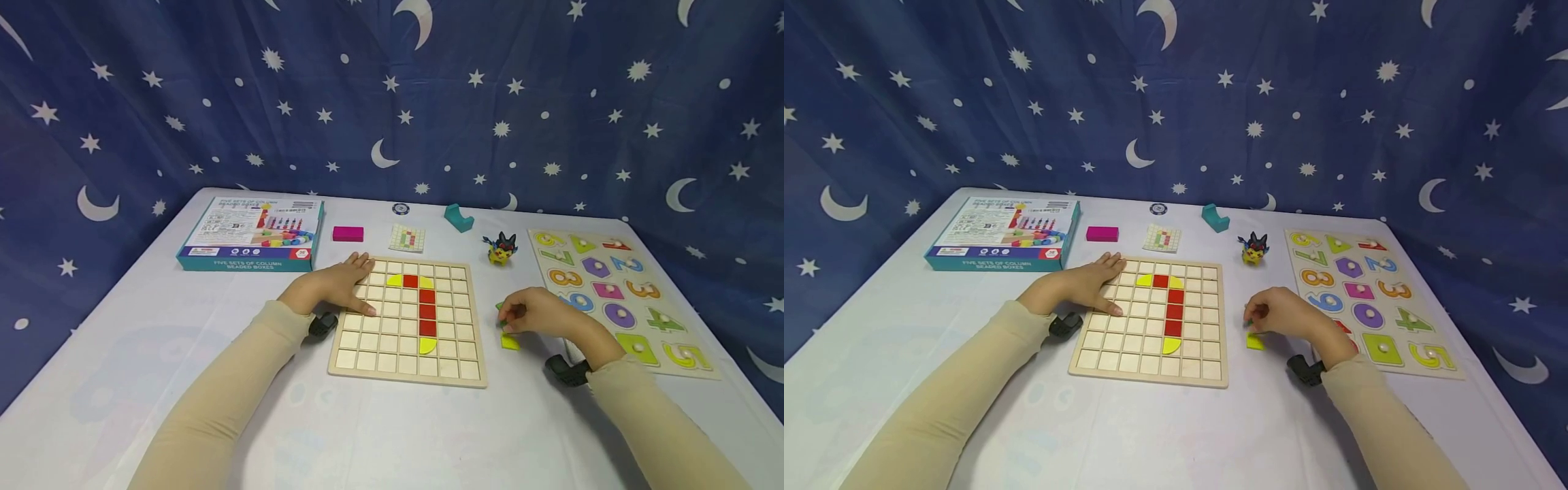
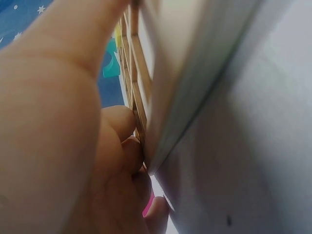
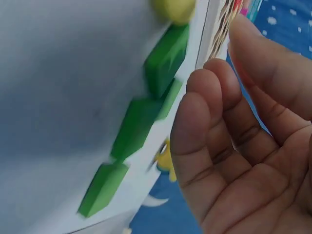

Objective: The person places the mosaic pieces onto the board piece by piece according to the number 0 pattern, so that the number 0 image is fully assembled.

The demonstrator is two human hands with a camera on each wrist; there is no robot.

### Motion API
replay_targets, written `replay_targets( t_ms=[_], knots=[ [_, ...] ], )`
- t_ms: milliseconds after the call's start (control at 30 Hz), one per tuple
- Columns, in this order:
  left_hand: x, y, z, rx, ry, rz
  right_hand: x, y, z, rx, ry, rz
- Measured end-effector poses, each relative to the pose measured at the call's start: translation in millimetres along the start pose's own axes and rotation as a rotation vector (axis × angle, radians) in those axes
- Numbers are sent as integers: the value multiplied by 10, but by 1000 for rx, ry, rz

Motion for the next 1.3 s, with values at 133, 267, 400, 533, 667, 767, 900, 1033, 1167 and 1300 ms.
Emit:
replay_targets(
  t_ms=[133,267,400,533,667,767,900,1033,1167,1300],
  knots=[
    [-2,5,-7,-2,-3,-2,-135,31,-17,-7,-47,37],
    [-6,8,-6,-4,-3,-5,-215,15,-18,-6,-70,33],
    [2,12,0,-8,-2,-7,-232,10,-14,-16,-72,18],
    [11,2,6,-5,-1,-5,-239,2,-3,-29,-83,12],
    [18,-7,5,-2,5,-6,-255,-12,12,-40,-96,-1],
    [15,-5,1,-3,4,-8,-252,-18,25,-45,-89,-25],
    [10,1,1,-10,-5,-3,-230,-13,40,-61,-66,-56],
    [14,2,0,-14,-7,2,-206,-15,48,-72,-52,-74],
    [12,2,1,-17,-9,1,-166,-17,50,-74,-40,-84],
    [6,3,-4,-15,-11,2,-112,-12,56,-86,-25,-83]
  ],
)
Point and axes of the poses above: each hand's wrist, its own z-axis towards the middle knuckle, its own y-axis out of the back of the hand, x = y × z, the point moved 10 cm from there along z, towards the middle knuckle, and after that the axes turned 6 degrees about -x, right-handed, at the moved point
